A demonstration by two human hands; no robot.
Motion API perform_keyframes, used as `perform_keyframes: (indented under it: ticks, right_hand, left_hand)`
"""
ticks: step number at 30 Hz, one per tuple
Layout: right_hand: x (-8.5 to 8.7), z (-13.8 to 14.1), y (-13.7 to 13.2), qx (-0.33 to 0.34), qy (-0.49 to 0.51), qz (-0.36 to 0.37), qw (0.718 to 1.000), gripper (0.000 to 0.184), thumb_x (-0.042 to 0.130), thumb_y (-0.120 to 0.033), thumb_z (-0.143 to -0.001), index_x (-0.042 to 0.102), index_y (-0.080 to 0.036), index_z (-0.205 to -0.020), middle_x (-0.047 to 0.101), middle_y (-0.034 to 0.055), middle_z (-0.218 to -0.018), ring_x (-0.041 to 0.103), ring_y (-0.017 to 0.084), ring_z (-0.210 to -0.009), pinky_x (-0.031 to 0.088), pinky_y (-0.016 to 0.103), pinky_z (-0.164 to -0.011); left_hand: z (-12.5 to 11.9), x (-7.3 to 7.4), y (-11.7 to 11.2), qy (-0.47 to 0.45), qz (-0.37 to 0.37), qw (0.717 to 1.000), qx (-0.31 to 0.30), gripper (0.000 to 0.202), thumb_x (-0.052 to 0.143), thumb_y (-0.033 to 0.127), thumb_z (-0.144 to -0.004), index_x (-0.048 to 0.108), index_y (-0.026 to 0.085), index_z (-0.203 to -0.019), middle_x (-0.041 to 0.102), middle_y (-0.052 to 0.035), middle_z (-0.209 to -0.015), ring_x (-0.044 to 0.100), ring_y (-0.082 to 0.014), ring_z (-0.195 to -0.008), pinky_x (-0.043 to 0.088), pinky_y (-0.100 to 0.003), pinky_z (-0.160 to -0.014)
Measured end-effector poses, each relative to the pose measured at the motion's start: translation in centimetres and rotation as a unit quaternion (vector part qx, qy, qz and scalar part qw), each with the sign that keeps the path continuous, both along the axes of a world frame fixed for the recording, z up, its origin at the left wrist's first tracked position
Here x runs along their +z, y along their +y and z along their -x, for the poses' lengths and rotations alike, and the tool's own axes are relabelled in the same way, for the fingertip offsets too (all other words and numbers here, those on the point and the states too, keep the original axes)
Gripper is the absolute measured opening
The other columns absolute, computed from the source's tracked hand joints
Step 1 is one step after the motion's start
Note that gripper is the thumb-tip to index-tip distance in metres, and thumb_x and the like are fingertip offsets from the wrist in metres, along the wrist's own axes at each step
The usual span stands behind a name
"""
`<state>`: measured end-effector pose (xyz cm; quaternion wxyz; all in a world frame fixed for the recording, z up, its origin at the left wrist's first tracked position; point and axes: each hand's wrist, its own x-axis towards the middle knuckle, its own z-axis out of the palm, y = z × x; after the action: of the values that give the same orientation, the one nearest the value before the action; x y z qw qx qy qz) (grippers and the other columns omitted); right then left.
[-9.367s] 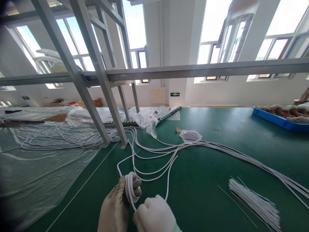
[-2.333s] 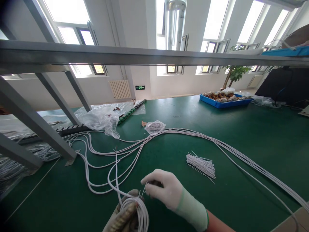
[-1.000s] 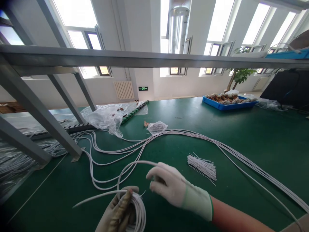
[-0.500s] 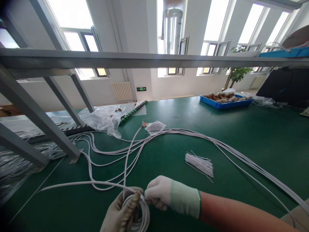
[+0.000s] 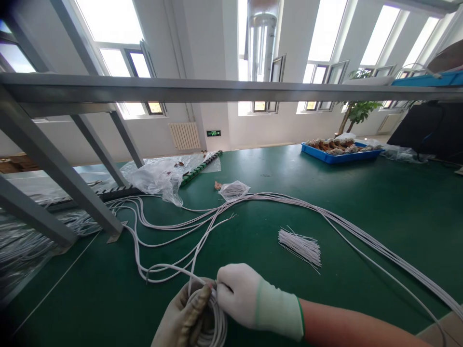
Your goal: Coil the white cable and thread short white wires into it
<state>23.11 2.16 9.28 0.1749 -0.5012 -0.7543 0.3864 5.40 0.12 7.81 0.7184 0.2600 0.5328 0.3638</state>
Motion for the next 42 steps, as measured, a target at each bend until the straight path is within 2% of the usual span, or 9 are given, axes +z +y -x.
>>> perform_keyframes:
  ticks: [4,10,15,20,25,28,34,38,42]
  right_hand:
    - [0.2,0.0,-0.4,-0.032,0.052,0.223,0.973,0.028,0.043,-0.028,-0.099,0.053,-0.020,-0.075,0.048,-0.0026,-0.067,0.046,0.014,-0.058,0.038,0.025,-0.051]
    - [0.0,-2.2,0.2,0.099,0.034,-0.190,0.976,0.020,0.056,-0.028,-0.100,0.065,-0.021,-0.117,0.062,0.0067,-0.105,0.056,0.020,-0.088,0.045,0.031,-0.076]
    - [-0.2,-2.1,0.5,0.195,0.015,-0.275,0.942,0.025,0.051,-0.038,-0.106,0.066,-0.019,-0.100,0.061,0.0059,-0.097,0.052,0.018,-0.079,0.040,0.032,-0.074]
    - [-1.2,-0.2,-0.6,0.013,0.000,-0.075,0.997,0.026,0.049,-0.031,-0.100,0.054,-0.020,-0.077,0.051,0.0010,-0.077,0.042,0.017,-0.068,0.039,0.030,-0.064]
    - [-2.5,0.1,-0.4,-0.029,0.101,0.191,0.976,0.029,0.042,-0.032,-0.100,0.049,-0.022,-0.073,0.036,-0.0068,-0.057,0.036,0.012,-0.047,0.035,0.023,-0.045]
    - [-1.9,-0.7,-0.1,-0.049,0.158,0.053,0.985,0.030,0.044,-0.035,-0.102,0.059,-0.019,-0.082,0.052,-0.0015,-0.070,0.049,0.014,-0.059,0.044,0.026,-0.057]
    - [-1.0,-1.5,0.3,0.133,0.093,-0.250,0.955,0.025,0.052,-0.039,-0.103,0.067,-0.020,-0.101,0.060,0.0063,-0.097,0.052,0.019,-0.080,0.043,0.030,-0.070]
    - [-1.2,-0.3,-0.1,0.086,0.048,-0.257,0.961,0.023,0.045,-0.032,-0.102,0.060,-0.019,-0.090,0.058,0.0047,-0.086,0.048,0.018,-0.073,0.039,0.030,-0.066]
    - [-2.7,1.5,-0.7,-0.089,0.072,-0.071,0.991,0.026,0.043,-0.030,-0.099,0.049,-0.022,-0.075,0.051,0.0005,-0.070,0.046,0.017,-0.062,0.035,0.028,-0.057]
  left_hand:
    - [0.1,-0.4,-0.1,0.080,-0.044,0.996,0.011,0.056,0.091,0.058,-0.060,0.072,0.017,-0.093,0.071,-0.0067,-0.080,0.067,-0.0301,-0.083,0.052,-0.039,-0.076]
    - [1.2,0.1,0.2,-0.063,0.006,0.998,0.028,0.040,0.093,0.051,-0.062,0.073,0.021,-0.082,0.069,-0.0039,-0.071,0.066,-0.0237,-0.065,0.054,-0.033,-0.063]
    - [1.4,0.2,0.2,-0.061,0.024,0.998,0.011,0.042,0.093,0.049,-0.064,0.072,0.019,-0.086,0.066,-0.0033,-0.071,0.065,-0.0224,-0.066,0.053,-0.033,-0.067]
    - [0.2,0.9,-0.3,0.054,-0.053,0.997,-0.003,0.052,0.090,0.059,-0.062,0.071,0.019,-0.089,0.071,-0.0089,-0.082,0.065,-0.0296,-0.079,0.051,-0.037,-0.072]
    - [-0.2,1.1,-0.5,0.128,-0.085,0.988,0.028,0.046,0.088,0.058,-0.064,0.070,0.022,-0.086,0.070,-0.0061,-0.079,0.065,-0.0294,-0.081,0.049,-0.035,-0.071]
    - [0.8,0.0,0.0,-0.045,-0.013,0.998,0.031,0.054,0.093,0.057,-0.058,0.069,0.018,-0.087,0.063,-0.0003,-0.065,0.057,-0.0171,-0.060,0.043,-0.026,-0.059]
    - [1.9,-1.1,0.4,-0.124,-0.025,0.992,0.013,0.057,0.098,0.052,-0.053,0.072,0.017,-0.090,0.067,-0.0012,-0.066,0.056,-0.0143,-0.055,0.044,-0.025,-0.057]
    - [1.2,-0.1,0.5,-0.086,0.003,0.996,-0.004,0.062,0.096,0.058,-0.051,0.070,0.016,-0.088,0.070,-0.0041,-0.076,0.065,-0.0220,-0.071,0.052,-0.032,-0.072]
    - [0.2,0.8,-0.3,0.101,-0.066,0.992,0.022,0.056,0.087,0.062,-0.063,0.070,0.019,-0.094,0.072,-0.0093,-0.091,0.067,-0.0319,-0.086,0.053,-0.043,-0.081]
